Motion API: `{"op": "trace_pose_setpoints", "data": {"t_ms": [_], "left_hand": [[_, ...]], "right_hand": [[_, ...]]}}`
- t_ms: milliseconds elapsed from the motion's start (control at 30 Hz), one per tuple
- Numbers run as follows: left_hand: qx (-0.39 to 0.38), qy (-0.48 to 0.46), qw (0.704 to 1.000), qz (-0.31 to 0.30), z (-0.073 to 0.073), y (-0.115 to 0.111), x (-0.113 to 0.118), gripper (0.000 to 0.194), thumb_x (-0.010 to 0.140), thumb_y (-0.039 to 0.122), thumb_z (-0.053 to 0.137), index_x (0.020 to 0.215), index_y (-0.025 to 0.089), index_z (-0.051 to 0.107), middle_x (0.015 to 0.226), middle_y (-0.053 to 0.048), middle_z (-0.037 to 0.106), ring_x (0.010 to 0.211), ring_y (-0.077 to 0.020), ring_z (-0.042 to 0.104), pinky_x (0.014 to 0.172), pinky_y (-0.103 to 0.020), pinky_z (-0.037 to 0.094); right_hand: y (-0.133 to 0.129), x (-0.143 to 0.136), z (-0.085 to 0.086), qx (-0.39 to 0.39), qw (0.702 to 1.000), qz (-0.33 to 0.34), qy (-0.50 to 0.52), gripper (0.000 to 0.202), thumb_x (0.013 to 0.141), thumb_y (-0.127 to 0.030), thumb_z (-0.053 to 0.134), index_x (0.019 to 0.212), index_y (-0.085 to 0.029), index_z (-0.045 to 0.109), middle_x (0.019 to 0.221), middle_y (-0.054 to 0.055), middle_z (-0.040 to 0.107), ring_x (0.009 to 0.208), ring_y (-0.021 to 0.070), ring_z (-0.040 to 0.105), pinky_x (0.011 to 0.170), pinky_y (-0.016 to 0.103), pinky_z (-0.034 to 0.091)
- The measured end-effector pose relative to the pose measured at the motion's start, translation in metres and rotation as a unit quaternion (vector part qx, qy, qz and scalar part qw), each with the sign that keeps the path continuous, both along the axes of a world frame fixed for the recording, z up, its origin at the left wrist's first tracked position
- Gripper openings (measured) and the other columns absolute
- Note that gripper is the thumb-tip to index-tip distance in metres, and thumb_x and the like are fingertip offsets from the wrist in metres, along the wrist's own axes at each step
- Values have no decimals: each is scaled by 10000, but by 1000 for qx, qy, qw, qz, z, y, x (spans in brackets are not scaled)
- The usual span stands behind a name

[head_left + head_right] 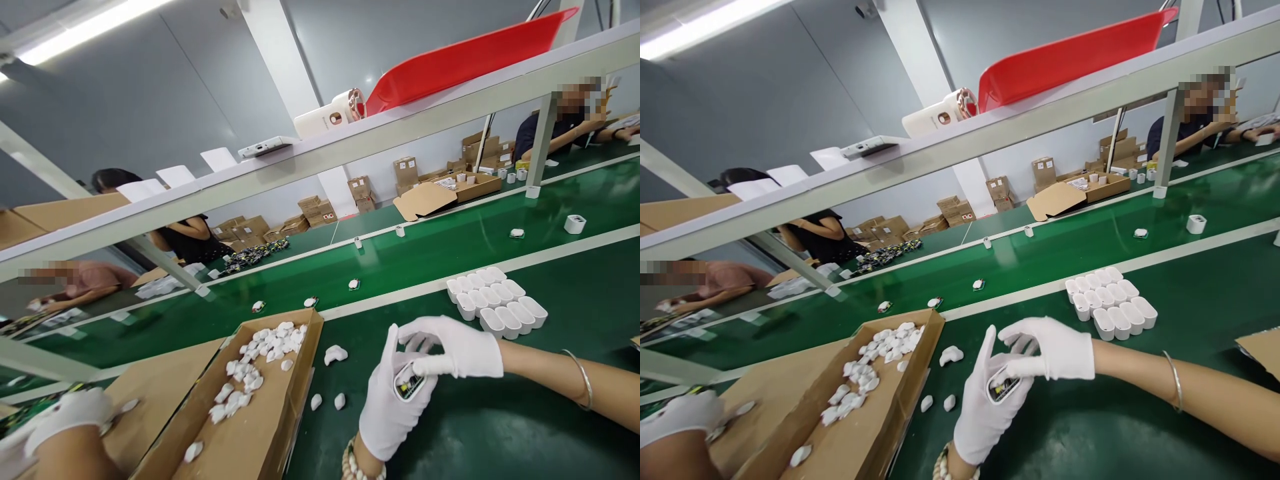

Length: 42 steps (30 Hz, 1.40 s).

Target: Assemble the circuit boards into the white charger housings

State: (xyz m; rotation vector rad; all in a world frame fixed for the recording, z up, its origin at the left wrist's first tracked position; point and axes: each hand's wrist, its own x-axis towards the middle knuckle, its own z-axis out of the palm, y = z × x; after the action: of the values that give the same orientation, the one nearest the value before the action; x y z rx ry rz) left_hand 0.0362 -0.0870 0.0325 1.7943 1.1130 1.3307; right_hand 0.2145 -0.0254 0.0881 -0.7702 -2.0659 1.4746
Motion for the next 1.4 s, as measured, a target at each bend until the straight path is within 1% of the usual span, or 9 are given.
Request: {"op": "trace_pose_setpoints", "data": {"t_ms": [200,300,400,533,767,900,967,1167,1400], "left_hand": [[-39,99,994,-23,1,-1,-1,997,788,304,733,1553,216,99,969,-26,776,842,-183,741,803,-296,596],[-61,111,992,-21,0,-1,0,1015,771,320,733,1554,174,104,853,-17,764,738,-181,724,734,-300,589],[-105,108,988,-20,3,-1,1,1105,762,338,728,1561,126,-5,801,-15,745,685,-182,703,668,-291,576],[-142,124,982,-25,7,-1,2,1187,763,368,723,1547,110,-130,877,-48,751,739,-204,711,696,-319,580],[-167,97,979,-59,7,-1,5,1195,756,369,747,1556,168,-119,1184,-107,711,1041,-237,692,926,-380,547],[-168,79,979,-84,7,-1,6,1236,767,386,748,1536,139,-187,935,-50,753,820,-202,714,814,-355,575],[-168,95,978,-81,6,-1,5,1223,760,384,750,1545,137,-155,850,-28,747,745,-198,704,761,-350,578],[-147,191,969,-59,3,-1,5,1109,745,358,719,1572,150,10,932,-80,761,812,-255,715,742,-381,584],[-139,171,974,-45,1,0,9,1018,797,329,651,1567,159,7,1028,-105,758,891,-261,729,823,-417,581]], "right_hand": [[0,10,11,193,978,12,-75,275,844,-355,672,957,-127,775,863,81,742,757,179,678,722,277,526],[-3,7,11,236,966,28,-98,223,882,-306,633,908,-147,786,810,54,743,712,158,660,687,254,485],[-4,5,8,257,960,25,-110,223,896,-268,605,852,-144,785,733,38,722,645,134,623,635,238,444],[-4,0,3,246,961,11,-123,224,884,-266,608,818,-144,784,689,32,702,609,124,593,605,227,417],[0,-5,3,189,971,-3,-145,282,850,-385,642,788,-154,792,671,27,683,598,127,558,597,241,404],[9,4,6,49,990,23,-127,382,740,-475,733,902,-134,792,728,39,701,598,141,579,554,230,439],[11,8,7,31,991,28,-126,394,714,-472,750,902,-129,794,735,44,703,599,144,585,540,226,443],[2,5,8,87,978,47,-185,259,768,-366,707,871,-145,794,708,34,704,601,138,605,551,215,447],[-6,-10,-2,194,954,32,-226,113,793,-205,659,801,-125,740,765,48,695,654,144,591,580,227,408]]}}
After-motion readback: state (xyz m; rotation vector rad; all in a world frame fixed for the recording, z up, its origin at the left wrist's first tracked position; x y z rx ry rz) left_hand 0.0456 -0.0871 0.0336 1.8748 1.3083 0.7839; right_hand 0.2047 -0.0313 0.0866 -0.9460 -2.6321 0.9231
